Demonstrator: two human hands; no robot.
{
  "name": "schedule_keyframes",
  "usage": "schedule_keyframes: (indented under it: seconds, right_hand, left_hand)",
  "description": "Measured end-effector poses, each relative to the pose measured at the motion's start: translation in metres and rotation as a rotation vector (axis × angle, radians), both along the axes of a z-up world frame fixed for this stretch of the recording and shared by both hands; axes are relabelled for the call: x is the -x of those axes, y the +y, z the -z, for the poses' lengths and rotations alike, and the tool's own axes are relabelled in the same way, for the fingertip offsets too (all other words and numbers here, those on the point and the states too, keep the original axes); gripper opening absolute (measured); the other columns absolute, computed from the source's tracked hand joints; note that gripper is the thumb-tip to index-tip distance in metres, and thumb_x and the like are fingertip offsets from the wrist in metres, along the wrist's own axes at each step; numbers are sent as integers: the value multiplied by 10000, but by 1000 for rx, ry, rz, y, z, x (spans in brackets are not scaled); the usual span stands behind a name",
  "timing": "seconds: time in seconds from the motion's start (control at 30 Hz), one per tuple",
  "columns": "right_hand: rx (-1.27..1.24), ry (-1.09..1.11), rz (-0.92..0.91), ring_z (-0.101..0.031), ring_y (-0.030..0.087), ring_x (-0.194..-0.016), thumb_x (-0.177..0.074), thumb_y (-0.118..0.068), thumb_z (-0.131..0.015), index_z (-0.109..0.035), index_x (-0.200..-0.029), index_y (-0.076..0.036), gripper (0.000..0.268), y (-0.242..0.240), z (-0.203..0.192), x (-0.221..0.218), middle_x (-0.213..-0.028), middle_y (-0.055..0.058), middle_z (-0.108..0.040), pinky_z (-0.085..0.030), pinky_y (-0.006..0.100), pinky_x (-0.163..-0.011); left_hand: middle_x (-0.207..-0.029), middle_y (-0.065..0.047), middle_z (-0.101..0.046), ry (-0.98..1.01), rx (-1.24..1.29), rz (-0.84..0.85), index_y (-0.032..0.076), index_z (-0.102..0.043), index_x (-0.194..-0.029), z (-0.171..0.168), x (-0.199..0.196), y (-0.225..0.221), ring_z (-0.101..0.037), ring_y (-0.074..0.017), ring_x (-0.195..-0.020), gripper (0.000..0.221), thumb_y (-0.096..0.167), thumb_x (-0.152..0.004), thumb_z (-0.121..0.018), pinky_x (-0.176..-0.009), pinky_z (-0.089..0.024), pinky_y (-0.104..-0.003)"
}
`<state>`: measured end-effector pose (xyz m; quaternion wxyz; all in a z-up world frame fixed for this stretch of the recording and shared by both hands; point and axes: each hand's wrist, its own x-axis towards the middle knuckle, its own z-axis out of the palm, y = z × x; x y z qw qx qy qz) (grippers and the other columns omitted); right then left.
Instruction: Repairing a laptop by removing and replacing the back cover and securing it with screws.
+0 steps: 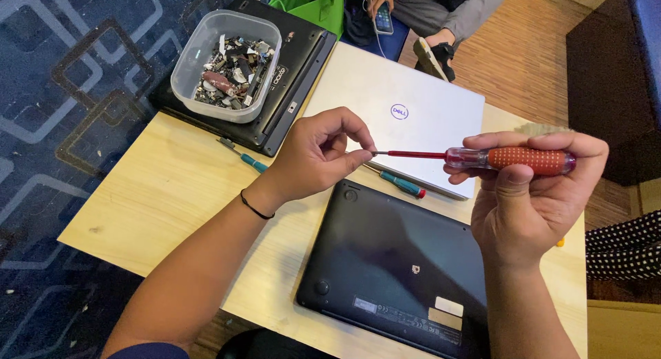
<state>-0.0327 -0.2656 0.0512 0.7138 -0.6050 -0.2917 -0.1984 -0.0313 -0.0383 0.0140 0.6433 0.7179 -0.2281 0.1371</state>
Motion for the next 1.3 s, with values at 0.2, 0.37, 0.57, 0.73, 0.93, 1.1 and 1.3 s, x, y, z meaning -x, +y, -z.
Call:
schedule_keyframes:
  seconds: [0.2, 0.37, 0.57, 0.73, 0.93, 1.1, 1.3]
  right_hand:
    - [-4, -32, 34, -609, 318, -742, -961, -301, -586, -283, -1130, -114, 394, 0, -3, 1, -972, 279, -534, -568, 337, -629]
    - [-7, -75, 34, -618, 288, -835, -948, -329, -605, -301, -1122, -108, 414, 6, -1, 1, -973, 164, -455, -594, 364, -606]
    - [22, -65, 36, -617, 324, -785, -946, -336, -584, -286, -1123, -105, 417, 5, -1, 2, -935, 263, -520, -591, 379, -627]
    - [24, -83, 50, -612, 312, -798, -950, -339, -582, -285, -1123, -103, 416, 6, 0, 0, -939, 248, -511, -593, 379, -631]
    - [21, -113, 53, -614, 293, -827, -950, -336, -588, -295, -1114, -97, 413, 6, 1, 0, -938, 204, -480, -598, 377, -613]
    - [17, -99, 52, -608, 289, -804, -941, -342, -592, -288, -1119, -97, 429, 5, 2, -1, -908, 228, -496, -588, 365, -616]
    - [30, -143, 55, -615, 298, -804, -939, -351, -593, -299, -1118, -101, 425, 5, 2, -3, -895, 216, -492, -588, 369, -599]
  left_hand:
    - [-550, 77, -352, -3, -5, -19, 126, -603, -880, 0, -1, 2, -248, -18, -481, 124, 50, -851, -696, -526, -239, -170]
    - [-542, 76, -338, -25, -34, -35, 123, -611, -880, -1, -1, 3, -254, -25, -489, 120, 41, -851, -693, -540, -259, -176]
    - [-522, 81, -319, -21, -55, -41, 126, -611, -874, -3, -1, 4, -252, -24, -476, 120, 43, -847, -693, -535, -271, -177]
    - [-520, 85, -299, 1, -72, -31, 124, -616, -885, -3, 0, 4, -248, -27, -481, 127, 42, -841, -702, -533, -269, -178]
    - [-511, 83, -300, -9, -91, -28, 122, -613, -883, -2, -1, 4, -256, -30, -483, 137, 40, -835, -711, -547, -301, -181]
    - [-524, 83, -308, 10, -75, -16, 121, -614, -880, -3, -1, 4, -258, -28, -490, 128, 41, -840, -705, -554, -304, -176]
    - [-525, 82, -314, -13, -93, -25, 121, -614, -883, -3, 0, 4, -259, -29, -491, 134, 39, -836, -709, -540, -283, -184]
